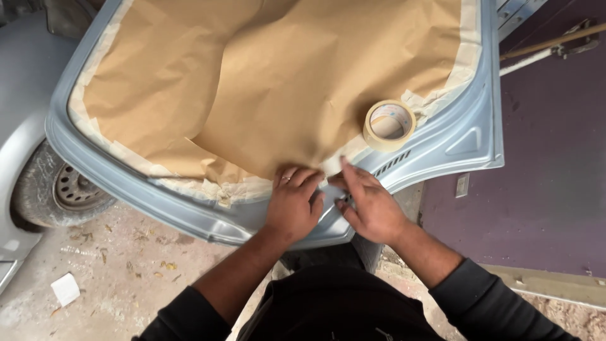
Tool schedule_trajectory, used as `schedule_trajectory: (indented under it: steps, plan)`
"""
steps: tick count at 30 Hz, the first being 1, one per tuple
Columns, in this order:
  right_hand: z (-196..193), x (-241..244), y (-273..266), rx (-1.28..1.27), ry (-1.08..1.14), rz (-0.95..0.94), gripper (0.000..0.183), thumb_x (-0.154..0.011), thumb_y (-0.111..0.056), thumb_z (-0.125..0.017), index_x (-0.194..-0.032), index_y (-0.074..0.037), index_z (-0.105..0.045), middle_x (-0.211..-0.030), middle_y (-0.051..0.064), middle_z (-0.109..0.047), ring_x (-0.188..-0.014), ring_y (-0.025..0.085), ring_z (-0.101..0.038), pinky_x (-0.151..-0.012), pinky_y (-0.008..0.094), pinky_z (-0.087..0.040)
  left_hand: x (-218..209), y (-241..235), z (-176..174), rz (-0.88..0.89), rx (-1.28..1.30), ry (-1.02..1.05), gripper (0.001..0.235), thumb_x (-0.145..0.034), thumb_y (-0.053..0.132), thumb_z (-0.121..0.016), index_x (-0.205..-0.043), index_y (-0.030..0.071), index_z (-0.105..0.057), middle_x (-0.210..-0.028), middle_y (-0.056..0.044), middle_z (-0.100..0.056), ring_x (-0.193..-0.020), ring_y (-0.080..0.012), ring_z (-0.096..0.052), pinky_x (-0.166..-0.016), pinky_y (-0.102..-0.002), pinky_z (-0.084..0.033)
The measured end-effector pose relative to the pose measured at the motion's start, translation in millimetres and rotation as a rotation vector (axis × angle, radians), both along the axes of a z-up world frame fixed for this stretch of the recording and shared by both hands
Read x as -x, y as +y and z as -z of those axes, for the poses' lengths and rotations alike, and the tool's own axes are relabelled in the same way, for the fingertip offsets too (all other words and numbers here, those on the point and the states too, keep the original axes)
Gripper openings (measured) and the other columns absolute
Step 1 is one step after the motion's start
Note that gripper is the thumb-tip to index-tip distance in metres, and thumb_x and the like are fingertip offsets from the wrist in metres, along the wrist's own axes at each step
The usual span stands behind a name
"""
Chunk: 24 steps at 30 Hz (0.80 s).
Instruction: The person tapes a large sheet of brown paper onto a light blue car door using masking tape. They smooth the paper and apply tape along the edges to secure it in place.
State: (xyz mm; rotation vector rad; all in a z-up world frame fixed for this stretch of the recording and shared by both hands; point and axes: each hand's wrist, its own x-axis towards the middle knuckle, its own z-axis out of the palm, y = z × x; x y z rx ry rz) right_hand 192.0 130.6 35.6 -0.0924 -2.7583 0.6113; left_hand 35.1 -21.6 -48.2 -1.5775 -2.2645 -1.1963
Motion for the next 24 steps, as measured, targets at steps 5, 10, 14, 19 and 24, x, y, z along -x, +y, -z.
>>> schedule_trajectory:
  steps: [5, 10, 14, 19, 24]
  plan:
    - [-14.9, 0.4, 5.4, 0.388, -0.018, -0.081, 0.102, -0.093, 0.002, -0.069, -0.174, 0.003, -0.007, -0.115, 0.022, -0.083, -0.123, 0.047, -0.073, -0.116, 0.065, -0.045, -2.4, -6.4, -14.3, -0.003, 0.082, 0.007, 0.049, -0.090, 0.037, -0.078, -0.133, 0.013, -0.071, -0.139, -0.003, -0.061, -0.133, -0.0303, -0.052, -0.123, -0.056, -0.032]
    - [-13.4, -17.3, 16.3, 0.819, 0.205, 0.299, 0.021, -0.100, 0.004, -0.075, -0.086, -0.005, -0.062, -0.076, 0.001, -0.050, -0.069, 0.013, -0.054, -0.069, 0.028, -0.050, 8.1, -39.1, -27.9, 0.063, -0.092, -0.265, 0.079, -0.083, 0.035, -0.088, -0.151, 0.002, -0.064, -0.152, -0.020, -0.062, -0.141, -0.0481, -0.056, -0.123, -0.062, -0.035]
    - [-38.7, -25.5, -16.2, 0.692, 0.021, 0.174, 0.017, -0.085, 0.006, -0.081, -0.100, -0.002, -0.084, -0.103, 0.014, -0.068, -0.095, 0.030, -0.065, -0.085, 0.044, -0.056, -10.0, -79.1, -55.9, -0.012, -0.196, -0.656, 0.066, -0.083, 0.036, -0.092, -0.140, 0.011, -0.072, -0.121, -0.014, -0.079, -0.115, -0.0387, -0.077, -0.104, -0.051, -0.058]
    - [-30.6, -22.5, -69.0, 0.800, -0.276, 0.306, 0.008, -0.090, 0.002, -0.083, -0.086, -0.001, -0.078, -0.073, 0.001, -0.071, -0.063, 0.009, -0.058, -0.059, 0.023, -0.051, -48.2, -97.9, -80.3, 0.179, -0.033, -0.667, 0.077, -0.075, 0.036, -0.094, -0.142, 0.011, -0.066, -0.132, -0.010, -0.072, -0.106, -0.0276, -0.077, -0.085, -0.036, -0.067]
    - [-37.6, -9.9, -71.6, 0.662, -0.356, 0.380, 0.027, -0.091, -0.011, -0.091, -0.071, -0.004, -0.075, -0.057, -0.003, -0.062, -0.051, 0.006, -0.047, -0.047, 0.023, -0.040, -28.5, -109.0, -74.8, 0.097, -0.257, -0.776, 0.024, -0.087, 0.012, -0.084, -0.109, 0.006, -0.080, -0.098, -0.005, -0.083, -0.070, -0.0160, -0.074, -0.064, -0.027, -0.060]
